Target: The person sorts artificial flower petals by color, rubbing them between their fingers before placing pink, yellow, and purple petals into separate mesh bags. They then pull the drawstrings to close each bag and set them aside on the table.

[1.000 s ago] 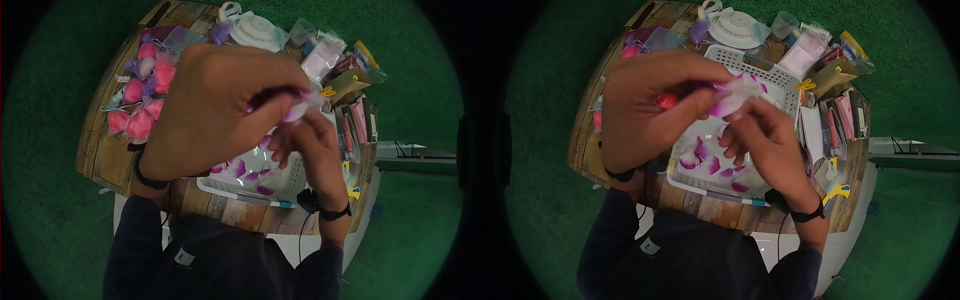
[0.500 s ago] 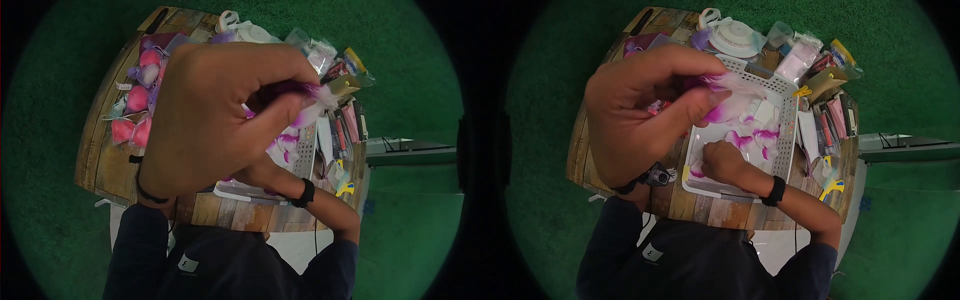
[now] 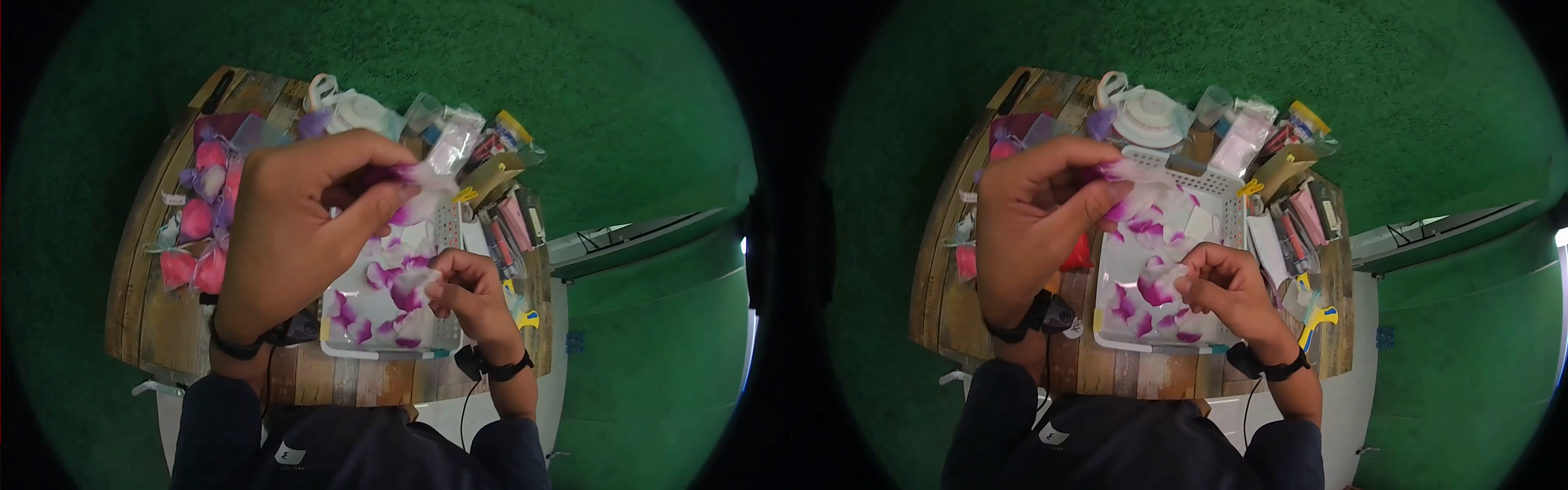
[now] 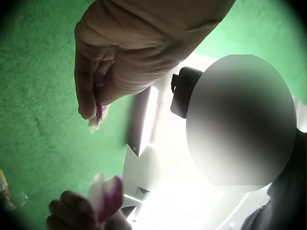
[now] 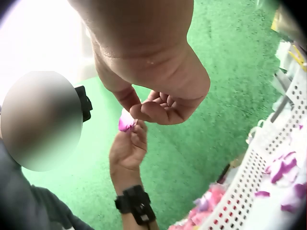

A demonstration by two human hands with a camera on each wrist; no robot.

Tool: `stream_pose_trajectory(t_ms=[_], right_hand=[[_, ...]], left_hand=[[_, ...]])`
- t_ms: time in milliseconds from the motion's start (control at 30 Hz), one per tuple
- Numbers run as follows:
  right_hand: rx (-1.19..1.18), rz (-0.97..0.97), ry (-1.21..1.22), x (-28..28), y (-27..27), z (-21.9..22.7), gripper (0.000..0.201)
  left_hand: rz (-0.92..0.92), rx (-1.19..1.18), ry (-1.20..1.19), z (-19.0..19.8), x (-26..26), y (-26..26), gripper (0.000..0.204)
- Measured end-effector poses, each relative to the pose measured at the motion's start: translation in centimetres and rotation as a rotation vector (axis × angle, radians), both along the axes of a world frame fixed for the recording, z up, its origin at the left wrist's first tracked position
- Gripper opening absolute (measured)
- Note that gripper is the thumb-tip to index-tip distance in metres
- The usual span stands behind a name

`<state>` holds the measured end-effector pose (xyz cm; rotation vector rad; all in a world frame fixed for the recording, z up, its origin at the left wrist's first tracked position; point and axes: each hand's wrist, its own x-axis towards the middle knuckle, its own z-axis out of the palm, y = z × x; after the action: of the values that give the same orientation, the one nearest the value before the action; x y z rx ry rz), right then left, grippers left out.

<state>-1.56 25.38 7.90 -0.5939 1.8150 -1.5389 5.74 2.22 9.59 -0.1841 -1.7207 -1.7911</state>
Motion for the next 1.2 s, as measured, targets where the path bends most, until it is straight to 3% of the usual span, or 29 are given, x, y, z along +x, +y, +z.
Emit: stream_pose_trajectory(t_ms=[67,167,233,400,467,633,933,1200], right_hand=[[-0.319,-0.016,0.031,0.3,0.5,0.9,0.009],[-0.539,-0.017,0.273,1.0,-1.4,2.5,0.019],[-0.532,0.008,0.374,0.5,-1.7,3.0,0.008],[-0.459,-0.277,0.208,1.2,-3.8,3.4,0.009],[-0.474,-0.291,0.177,0.9,-3.9,2.8,0.009],[-0.586,-0.336,0.092,0.2,-4.1,1.0,0.011],[-0.747,-0.421,0.195,0.6,-5.3,1.1,0.013],[-0.682,-0.433,0.272,0.9,-4.9,0.8,0.013]], left_hand=[[0.046,0.010,0.046,-0.6,-1.0,0.5,0.017],[0.011,-0.013,0.013,-0.6,-1.3,1.4,0.018],[-0.001,-0.049,0.002,-0.8,-1.5,2.0,0.019],[0.022,-0.100,-0.041,-0.4,-1.4,2.9,0.020],[0.028,-0.099,0.001,-0.5,-1.6,3.1,0.020],[-0.176,0.128,0.001,-0.7,-1.5,3.2,0.022],[-0.070,-0.079,0.029,-0.8,-1.5,4.0,0.023],[-0.118,-0.082,0.025,-0.4,-0.7,3.9,0.033]])
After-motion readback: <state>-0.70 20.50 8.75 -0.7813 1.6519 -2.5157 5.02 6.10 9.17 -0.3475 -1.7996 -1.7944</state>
